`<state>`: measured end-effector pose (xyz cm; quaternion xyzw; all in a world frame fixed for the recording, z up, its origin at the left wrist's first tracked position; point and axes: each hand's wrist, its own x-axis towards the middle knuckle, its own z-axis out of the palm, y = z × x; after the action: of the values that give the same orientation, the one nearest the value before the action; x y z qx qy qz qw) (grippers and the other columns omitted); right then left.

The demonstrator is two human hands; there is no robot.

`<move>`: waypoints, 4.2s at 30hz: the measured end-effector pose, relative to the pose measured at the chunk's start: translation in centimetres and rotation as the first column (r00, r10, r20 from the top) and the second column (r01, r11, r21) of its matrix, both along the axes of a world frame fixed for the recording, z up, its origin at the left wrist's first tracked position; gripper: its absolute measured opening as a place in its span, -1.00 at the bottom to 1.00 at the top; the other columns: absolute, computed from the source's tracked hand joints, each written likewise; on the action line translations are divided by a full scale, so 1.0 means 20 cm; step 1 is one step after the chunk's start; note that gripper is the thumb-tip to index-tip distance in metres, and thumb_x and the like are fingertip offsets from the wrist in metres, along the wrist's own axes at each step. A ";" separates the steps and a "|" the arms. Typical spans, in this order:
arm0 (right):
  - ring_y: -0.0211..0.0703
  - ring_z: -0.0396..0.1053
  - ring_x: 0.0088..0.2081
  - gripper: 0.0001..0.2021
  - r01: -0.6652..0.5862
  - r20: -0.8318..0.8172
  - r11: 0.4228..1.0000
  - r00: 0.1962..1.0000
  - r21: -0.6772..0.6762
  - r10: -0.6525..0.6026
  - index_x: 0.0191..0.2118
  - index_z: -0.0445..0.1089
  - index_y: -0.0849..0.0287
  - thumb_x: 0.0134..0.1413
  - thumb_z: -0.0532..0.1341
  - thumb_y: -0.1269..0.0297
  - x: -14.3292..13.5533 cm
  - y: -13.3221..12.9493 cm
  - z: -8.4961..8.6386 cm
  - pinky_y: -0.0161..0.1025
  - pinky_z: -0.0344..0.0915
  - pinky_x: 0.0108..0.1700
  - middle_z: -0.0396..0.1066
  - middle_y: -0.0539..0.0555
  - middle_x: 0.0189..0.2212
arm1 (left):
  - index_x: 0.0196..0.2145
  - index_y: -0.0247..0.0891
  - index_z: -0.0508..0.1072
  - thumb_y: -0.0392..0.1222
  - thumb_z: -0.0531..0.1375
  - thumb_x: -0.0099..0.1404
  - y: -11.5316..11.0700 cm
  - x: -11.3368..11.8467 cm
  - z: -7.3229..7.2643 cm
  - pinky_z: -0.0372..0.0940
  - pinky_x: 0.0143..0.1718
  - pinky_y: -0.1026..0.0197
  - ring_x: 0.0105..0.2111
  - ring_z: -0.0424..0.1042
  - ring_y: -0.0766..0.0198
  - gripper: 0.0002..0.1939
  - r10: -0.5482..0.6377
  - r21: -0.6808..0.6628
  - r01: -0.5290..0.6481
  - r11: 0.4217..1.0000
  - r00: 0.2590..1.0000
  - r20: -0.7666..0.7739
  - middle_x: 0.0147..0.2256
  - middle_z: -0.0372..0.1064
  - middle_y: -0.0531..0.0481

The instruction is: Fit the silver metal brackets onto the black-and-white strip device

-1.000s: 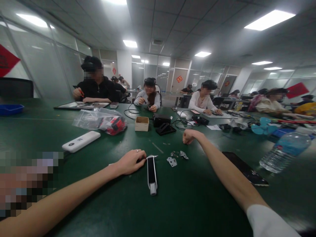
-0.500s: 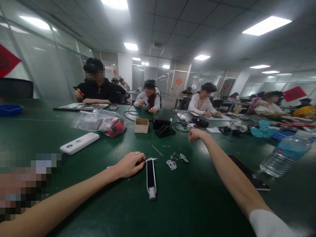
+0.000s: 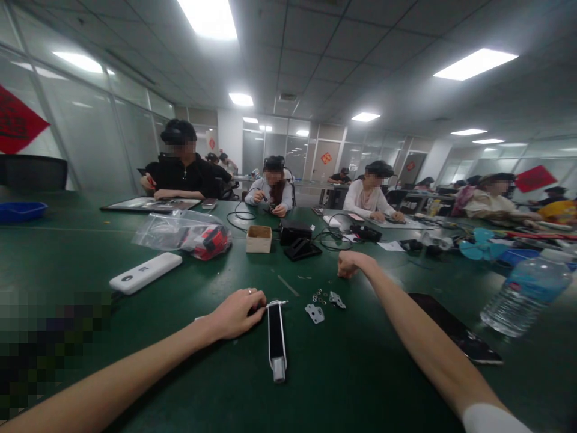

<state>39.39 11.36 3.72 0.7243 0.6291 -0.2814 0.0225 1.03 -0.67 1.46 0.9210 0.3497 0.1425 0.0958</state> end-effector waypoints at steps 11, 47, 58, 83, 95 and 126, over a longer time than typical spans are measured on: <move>-0.27 0.40 -0.44 -0.80 -0.193 -0.030 0.968 0.981 -0.160 0.191 -0.42 0.47 0.26 -0.26 0.35 0.29 -0.09 -0.07 0.10 -0.37 0.32 -0.35 0.44 0.02 -0.51 | -0.25 -0.24 0.34 -0.18 0.00 0.30 0.01 0.00 -0.01 0.17 -0.34 0.23 -0.39 0.30 0.24 -0.84 -0.015 0.007 0.014 1.000 1.000 0.005 -0.40 0.31 0.01; -0.32 0.24 -0.59 -0.83 -0.202 0.186 0.956 0.952 -0.213 0.242 -0.57 0.28 0.27 -0.11 0.23 0.31 -0.36 -0.19 0.08 -0.35 0.19 -0.51 0.28 0.00 -0.61 | -0.25 -0.25 0.36 -0.20 0.05 0.30 0.01 0.01 -0.03 0.19 -0.33 0.26 -0.39 0.33 0.27 -0.87 -0.041 0.104 0.041 0.994 0.999 -0.007 -0.42 0.33 0.03; -0.16 0.37 -0.41 -0.94 -0.506 0.259 0.813 0.859 0.290 0.442 -0.44 0.37 0.17 -0.16 0.24 0.39 -0.61 -0.42 0.27 -0.31 0.18 -0.42 0.44 0.07 -0.43 | -0.25 -0.26 0.36 -0.20 0.05 0.30 0.00 0.01 -0.02 0.20 -0.34 0.24 -0.36 0.36 0.24 -0.87 -0.049 0.092 0.050 0.994 0.999 -0.017 -0.35 0.37 -0.02; -0.10 0.38 -0.16 -0.80 -0.281 -0.041 0.497 0.840 0.821 0.541 -0.13 0.37 0.19 0.21 0.05 0.35 -0.75 -0.77 -0.21 -0.07 0.36 -0.09 0.41 0.14 -0.20 | -0.28 -0.25 0.29 -0.22 0.02 0.30 0.01 0.01 -0.02 0.19 -0.36 0.23 -0.41 0.31 0.26 -0.91 -0.041 0.074 0.040 0.996 0.999 0.008 -0.41 0.31 0.03; -0.09 0.35 -0.26 -0.86 -0.291 0.030 0.498 0.884 0.817 0.467 -0.25 0.38 0.21 0.08 0.11 0.45 -0.77 -0.79 -0.18 -0.09 0.35 -0.20 0.39 0.12 -0.32 | -0.30 -0.26 0.28 -0.21 0.00 0.31 0.00 0.01 -0.02 0.19 -0.37 0.23 -0.42 0.32 0.25 -0.90 -0.025 0.060 0.025 0.998 1.000 -0.006 -0.41 0.33 0.00; -0.12 0.31 -0.28 -0.81 -0.340 0.087 0.490 0.880 0.803 0.468 -0.17 0.36 0.22 0.05 0.16 0.46 -0.79 -0.79 -0.17 -0.13 0.30 -0.19 0.38 0.08 -0.33 | -0.28 -0.23 0.25 -0.17 -0.02 0.34 0.01 0.00 -0.03 0.17 -0.38 0.23 -0.42 0.31 0.24 -0.88 -0.020 0.033 0.019 0.999 0.999 0.035 -0.41 0.32 0.01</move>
<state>23.51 -4.37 0.31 0.4653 0.8385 -0.0072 -0.2835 0.97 -0.37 0.87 0.9231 0.3367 0.1635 0.0882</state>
